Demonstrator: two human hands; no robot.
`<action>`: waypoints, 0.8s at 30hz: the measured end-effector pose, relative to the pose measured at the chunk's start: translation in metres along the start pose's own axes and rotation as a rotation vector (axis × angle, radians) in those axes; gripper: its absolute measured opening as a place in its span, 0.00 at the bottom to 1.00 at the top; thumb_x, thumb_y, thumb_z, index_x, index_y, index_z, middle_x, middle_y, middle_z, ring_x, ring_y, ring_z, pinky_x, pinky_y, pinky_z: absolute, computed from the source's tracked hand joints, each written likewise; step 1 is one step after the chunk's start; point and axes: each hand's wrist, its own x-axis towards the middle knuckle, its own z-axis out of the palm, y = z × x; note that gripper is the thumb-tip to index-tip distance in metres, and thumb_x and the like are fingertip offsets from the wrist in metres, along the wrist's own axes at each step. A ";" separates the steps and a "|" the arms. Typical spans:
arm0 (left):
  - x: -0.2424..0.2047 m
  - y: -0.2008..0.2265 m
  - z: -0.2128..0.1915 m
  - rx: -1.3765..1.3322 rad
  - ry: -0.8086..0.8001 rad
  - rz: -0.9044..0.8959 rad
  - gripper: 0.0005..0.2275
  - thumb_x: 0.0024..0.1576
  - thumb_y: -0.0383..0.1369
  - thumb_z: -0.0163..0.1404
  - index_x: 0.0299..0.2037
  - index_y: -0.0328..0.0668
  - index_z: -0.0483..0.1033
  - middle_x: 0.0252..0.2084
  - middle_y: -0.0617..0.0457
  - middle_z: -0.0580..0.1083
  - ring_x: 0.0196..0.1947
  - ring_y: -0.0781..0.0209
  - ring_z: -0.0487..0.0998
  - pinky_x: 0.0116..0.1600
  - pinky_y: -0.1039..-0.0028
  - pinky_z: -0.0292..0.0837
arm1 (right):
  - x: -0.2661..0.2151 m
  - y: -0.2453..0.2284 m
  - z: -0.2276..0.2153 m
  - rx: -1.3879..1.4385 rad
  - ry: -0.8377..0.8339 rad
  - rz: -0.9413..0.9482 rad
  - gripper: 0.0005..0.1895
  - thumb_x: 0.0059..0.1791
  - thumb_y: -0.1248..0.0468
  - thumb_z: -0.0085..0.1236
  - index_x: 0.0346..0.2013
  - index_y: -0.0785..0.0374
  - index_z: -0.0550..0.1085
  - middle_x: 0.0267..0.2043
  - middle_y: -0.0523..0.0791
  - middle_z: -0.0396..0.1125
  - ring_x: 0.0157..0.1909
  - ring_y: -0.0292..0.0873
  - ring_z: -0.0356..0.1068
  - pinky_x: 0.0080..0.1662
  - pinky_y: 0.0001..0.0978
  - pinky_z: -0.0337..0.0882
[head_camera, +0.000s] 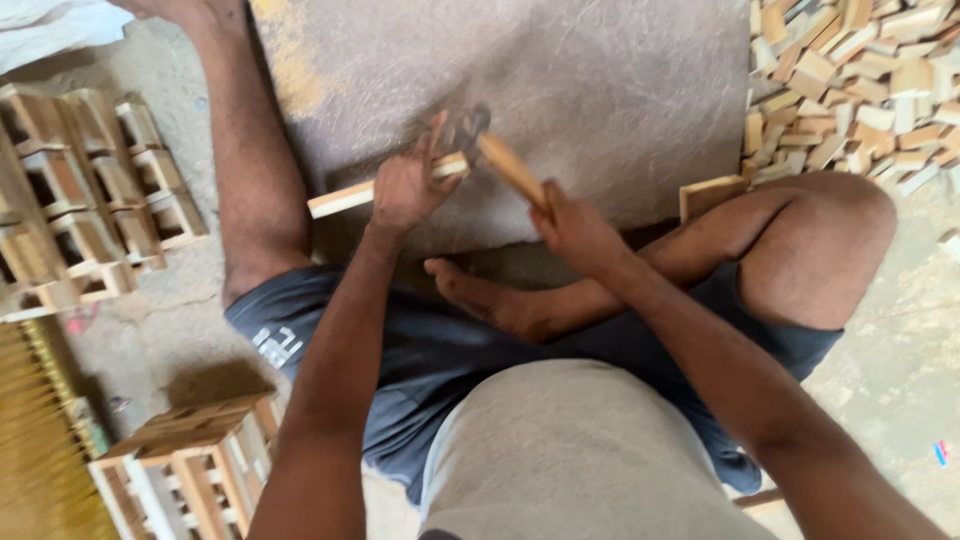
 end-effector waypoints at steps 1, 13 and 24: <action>0.007 -0.008 0.006 -0.003 -0.030 -0.049 0.42 0.54 0.43 0.65 0.76 0.43 0.54 0.38 0.48 0.82 0.29 0.44 0.81 0.39 0.57 0.77 | 0.008 0.006 -0.004 0.104 0.005 0.022 0.17 0.59 0.56 0.51 0.50 0.68 0.65 0.24 0.51 0.67 0.22 0.45 0.67 0.25 0.39 0.65; -0.022 0.035 -0.077 -0.630 0.372 0.216 0.16 0.50 0.33 0.67 0.48 0.49 0.80 0.48 0.47 0.80 0.49 0.47 0.80 0.52 0.64 0.77 | -0.017 0.070 0.028 0.170 -0.139 0.340 0.25 0.48 0.48 0.59 0.51 0.62 0.72 0.32 0.55 0.73 0.33 0.55 0.75 0.38 0.49 0.74; -0.066 -0.088 -0.019 -0.051 0.231 -0.388 0.14 0.55 0.24 0.49 0.45 0.52 0.85 0.42 0.42 0.81 0.46 0.42 0.81 0.54 0.55 0.76 | 0.022 0.054 0.034 0.091 -0.073 0.182 0.22 0.50 0.51 0.59 0.49 0.65 0.74 0.39 0.55 0.74 0.39 0.56 0.75 0.41 0.46 0.74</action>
